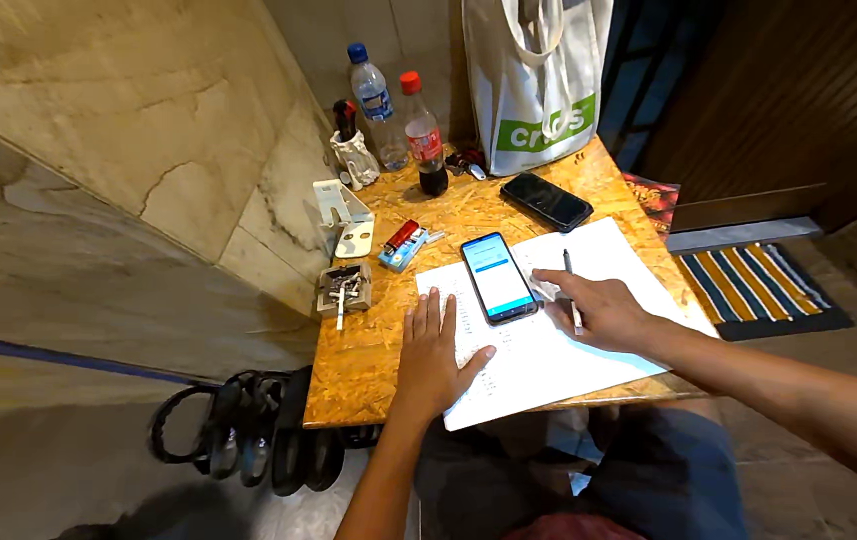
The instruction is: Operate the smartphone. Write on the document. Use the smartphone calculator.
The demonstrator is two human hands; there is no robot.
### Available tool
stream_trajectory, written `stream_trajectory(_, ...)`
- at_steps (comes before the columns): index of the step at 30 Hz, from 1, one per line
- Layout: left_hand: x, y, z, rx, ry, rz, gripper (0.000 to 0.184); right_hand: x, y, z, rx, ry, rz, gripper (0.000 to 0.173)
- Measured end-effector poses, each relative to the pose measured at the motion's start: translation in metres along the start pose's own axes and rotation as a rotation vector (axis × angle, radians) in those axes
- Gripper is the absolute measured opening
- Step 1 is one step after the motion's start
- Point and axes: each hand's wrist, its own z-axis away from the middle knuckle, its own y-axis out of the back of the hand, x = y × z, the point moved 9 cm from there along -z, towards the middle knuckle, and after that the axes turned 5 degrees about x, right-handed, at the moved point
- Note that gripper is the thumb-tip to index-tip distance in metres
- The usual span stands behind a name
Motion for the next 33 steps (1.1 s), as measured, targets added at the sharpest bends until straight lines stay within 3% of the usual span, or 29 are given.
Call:
stream_trajectory(8,-0.006,0.003,0.012,0.012,0.015,0.129,0.11,0.008,0.012,-0.001,0.023,0.121,0.049,0.046)
stream_trajectory(11,-0.008,0.005,0.013,0.056,0.019,0.194,0.106,-0.008,0.021,-0.011,0.163,0.167,-0.125,0.033)
stream_trajectory(17,-0.019,0.01,0.015,0.145,0.109,0.342,0.105,-0.036,0.016,-0.026,0.163,0.26,-0.465,0.023)
stream_trajectory(22,-0.029,0.013,0.017,0.216,0.136,0.483,0.089,-0.036,0.002,-0.021,0.101,0.225,-0.455,0.025)
stream_trajectory(27,-0.034,0.012,0.017,0.235,0.148,0.586,0.069,-0.029,0.029,-0.046,0.138,0.153,-0.397,0.028)
stream_trajectory(33,-0.035,0.013,0.018,0.261,0.136,0.624,0.064,-0.013,0.014,-0.059,0.092,0.132,-0.453,0.028)
